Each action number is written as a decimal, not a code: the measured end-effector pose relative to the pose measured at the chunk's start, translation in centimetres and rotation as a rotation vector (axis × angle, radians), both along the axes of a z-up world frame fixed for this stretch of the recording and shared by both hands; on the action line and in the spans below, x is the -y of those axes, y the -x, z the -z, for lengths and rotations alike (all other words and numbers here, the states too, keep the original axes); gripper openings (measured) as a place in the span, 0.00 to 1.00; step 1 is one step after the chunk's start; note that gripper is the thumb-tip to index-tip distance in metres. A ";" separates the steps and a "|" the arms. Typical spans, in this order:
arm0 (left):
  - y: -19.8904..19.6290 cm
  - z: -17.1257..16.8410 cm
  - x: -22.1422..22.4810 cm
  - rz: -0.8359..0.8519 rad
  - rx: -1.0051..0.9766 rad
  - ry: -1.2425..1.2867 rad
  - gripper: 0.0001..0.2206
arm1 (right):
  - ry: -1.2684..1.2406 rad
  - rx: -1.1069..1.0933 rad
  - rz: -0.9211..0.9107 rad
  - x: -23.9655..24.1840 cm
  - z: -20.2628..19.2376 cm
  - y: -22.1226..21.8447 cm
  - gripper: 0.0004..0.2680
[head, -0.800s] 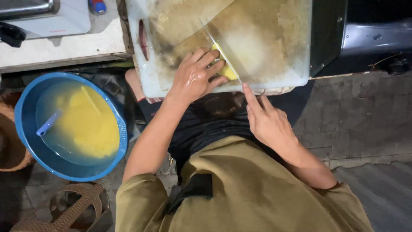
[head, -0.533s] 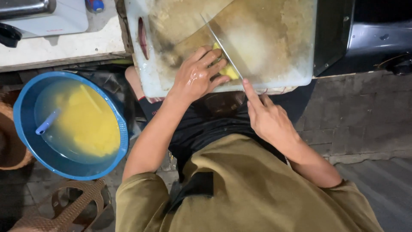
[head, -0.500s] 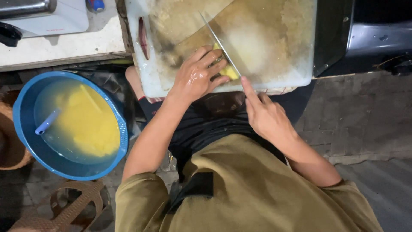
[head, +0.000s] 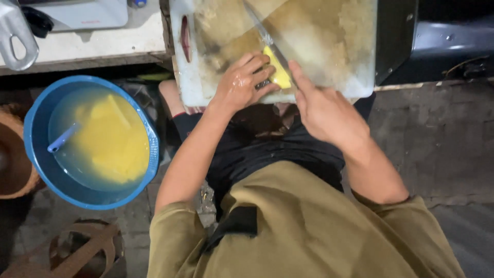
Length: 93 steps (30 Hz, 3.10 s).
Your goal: A person peels a yellow vegetable with a knife, slices it into thin strips on a cutting board, and washes the pieces in a blue basin of water.
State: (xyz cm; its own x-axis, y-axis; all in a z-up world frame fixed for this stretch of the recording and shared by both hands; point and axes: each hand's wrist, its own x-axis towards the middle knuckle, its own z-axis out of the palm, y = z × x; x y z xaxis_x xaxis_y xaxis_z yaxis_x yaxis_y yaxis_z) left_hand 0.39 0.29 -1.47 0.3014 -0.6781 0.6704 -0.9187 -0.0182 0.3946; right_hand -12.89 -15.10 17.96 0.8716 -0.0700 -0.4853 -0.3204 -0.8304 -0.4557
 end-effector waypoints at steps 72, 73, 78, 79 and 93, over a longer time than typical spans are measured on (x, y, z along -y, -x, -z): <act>0.1 -3.5 -1.5 -0.033 -0.043 0.000 0.02 | 0.148 0.235 -0.031 -2.2 11.2 1.5 0.24; 0.0 -3.1 -1.5 -0.034 -0.044 -0.002 0.02 | 0.146 0.233 -0.032 -2.4 11.3 1.3 0.24; 0.0 -3.1 -1.3 0.018 -0.071 -0.031 0.02 | -0.005 0.078 0.042 -1.3 9.1 -0.4 0.25; -0.1 -2.7 -1.2 0.018 -0.060 -0.027 0.02 | -0.002 0.090 0.041 -0.6 8.3 -0.2 0.25; 0.5 -3.1 1.0 -0.277 -0.050 -0.456 0.20 | -0.078 0.164 0.400 3.8 7.6 6.0 0.23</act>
